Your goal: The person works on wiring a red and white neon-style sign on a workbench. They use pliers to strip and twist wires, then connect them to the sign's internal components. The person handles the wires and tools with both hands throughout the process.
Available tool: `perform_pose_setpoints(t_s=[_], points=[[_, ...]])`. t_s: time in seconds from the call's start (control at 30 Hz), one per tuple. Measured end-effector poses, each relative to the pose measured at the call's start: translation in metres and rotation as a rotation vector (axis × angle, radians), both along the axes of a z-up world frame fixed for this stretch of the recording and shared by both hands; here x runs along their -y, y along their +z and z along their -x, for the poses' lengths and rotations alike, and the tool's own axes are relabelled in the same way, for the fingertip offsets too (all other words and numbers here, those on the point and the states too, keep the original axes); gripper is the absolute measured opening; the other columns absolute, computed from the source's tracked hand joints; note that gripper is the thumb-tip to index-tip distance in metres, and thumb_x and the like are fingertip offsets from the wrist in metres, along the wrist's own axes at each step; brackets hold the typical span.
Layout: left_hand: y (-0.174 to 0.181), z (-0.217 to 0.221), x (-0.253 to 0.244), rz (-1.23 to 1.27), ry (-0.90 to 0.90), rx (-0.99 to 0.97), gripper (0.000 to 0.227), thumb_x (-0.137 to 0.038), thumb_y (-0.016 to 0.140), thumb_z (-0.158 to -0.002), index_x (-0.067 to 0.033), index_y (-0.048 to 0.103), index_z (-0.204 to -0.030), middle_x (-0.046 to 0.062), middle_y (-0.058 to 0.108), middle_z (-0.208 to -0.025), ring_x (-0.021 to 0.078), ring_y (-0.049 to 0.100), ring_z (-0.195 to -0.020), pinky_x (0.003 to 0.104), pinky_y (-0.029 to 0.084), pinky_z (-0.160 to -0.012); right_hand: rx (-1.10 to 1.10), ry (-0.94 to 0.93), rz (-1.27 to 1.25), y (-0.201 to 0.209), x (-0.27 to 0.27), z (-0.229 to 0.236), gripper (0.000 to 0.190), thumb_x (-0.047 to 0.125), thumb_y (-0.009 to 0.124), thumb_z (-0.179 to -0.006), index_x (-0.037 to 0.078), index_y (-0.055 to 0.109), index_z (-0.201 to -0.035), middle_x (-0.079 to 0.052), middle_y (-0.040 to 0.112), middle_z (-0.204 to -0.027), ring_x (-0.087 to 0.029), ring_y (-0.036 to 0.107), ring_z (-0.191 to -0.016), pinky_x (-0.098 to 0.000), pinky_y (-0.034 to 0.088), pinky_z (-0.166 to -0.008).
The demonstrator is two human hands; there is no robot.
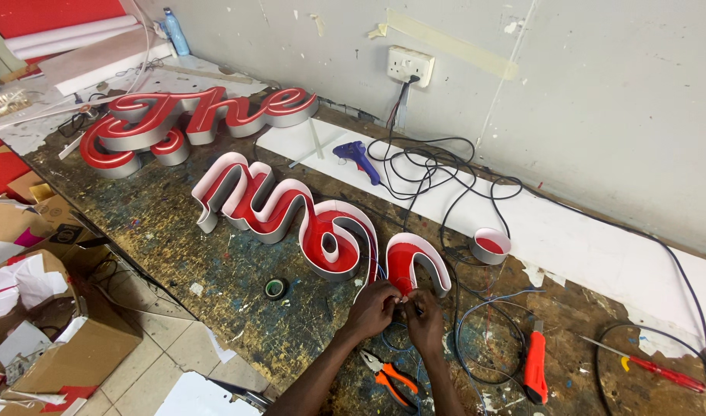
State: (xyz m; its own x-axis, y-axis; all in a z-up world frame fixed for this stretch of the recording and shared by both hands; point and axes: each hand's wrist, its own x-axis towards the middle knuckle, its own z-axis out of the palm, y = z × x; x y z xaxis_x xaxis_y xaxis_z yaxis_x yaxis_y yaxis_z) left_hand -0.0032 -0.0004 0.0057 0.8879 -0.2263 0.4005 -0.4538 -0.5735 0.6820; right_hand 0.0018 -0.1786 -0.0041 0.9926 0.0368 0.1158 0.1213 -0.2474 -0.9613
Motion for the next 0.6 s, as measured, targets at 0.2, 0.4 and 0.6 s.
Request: perform_pose_setpoints(t_s=[0.2,0.4,0.6], points=[[0.006,0.001,0.001,0.062,0.005,-0.003,0.012,-0.002,0.061,-0.108,-0.0110,0.069,-0.107,0.011,0.069,-0.104,0.0325,0.066,-0.090,0.047,0.050,-0.075,0.194,0.048,0.305,-0.005,0.009,-0.002,0.022,0.032,0.062,-0.113,0.025,0.081,-0.122,-0.007,0.089,-0.098,-0.028,0.074,-0.056,-0.0411,0.046,-0.056],[0.008,0.005,0.002,0.133,0.013,-0.019,0.019,-0.010,0.051,-0.119,-0.0106,0.066,-0.108,0.012,0.068,-0.105,0.0315,0.062,-0.087,0.046,0.048,-0.074,0.146,0.084,0.370,-0.006,0.007,-0.004,0.022,0.031,0.061,-0.113,0.021,0.080,-0.115,-0.009,0.087,-0.098,-0.033,0.079,-0.072,-0.0476,0.050,-0.057],[0.010,0.008,-0.001,0.189,-0.002,0.006,0.016,-0.004,0.050,-0.117,-0.0104,0.064,-0.114,0.012,0.065,-0.111,0.0307,0.063,-0.096,0.042,0.050,-0.080,-0.553,0.318,-0.478,0.005,0.016,-0.016,0.023,0.014,0.065,-0.117,0.001,0.081,-0.107,-0.007,0.054,-0.067,-0.023,0.059,-0.061,-0.0408,0.048,-0.062]])
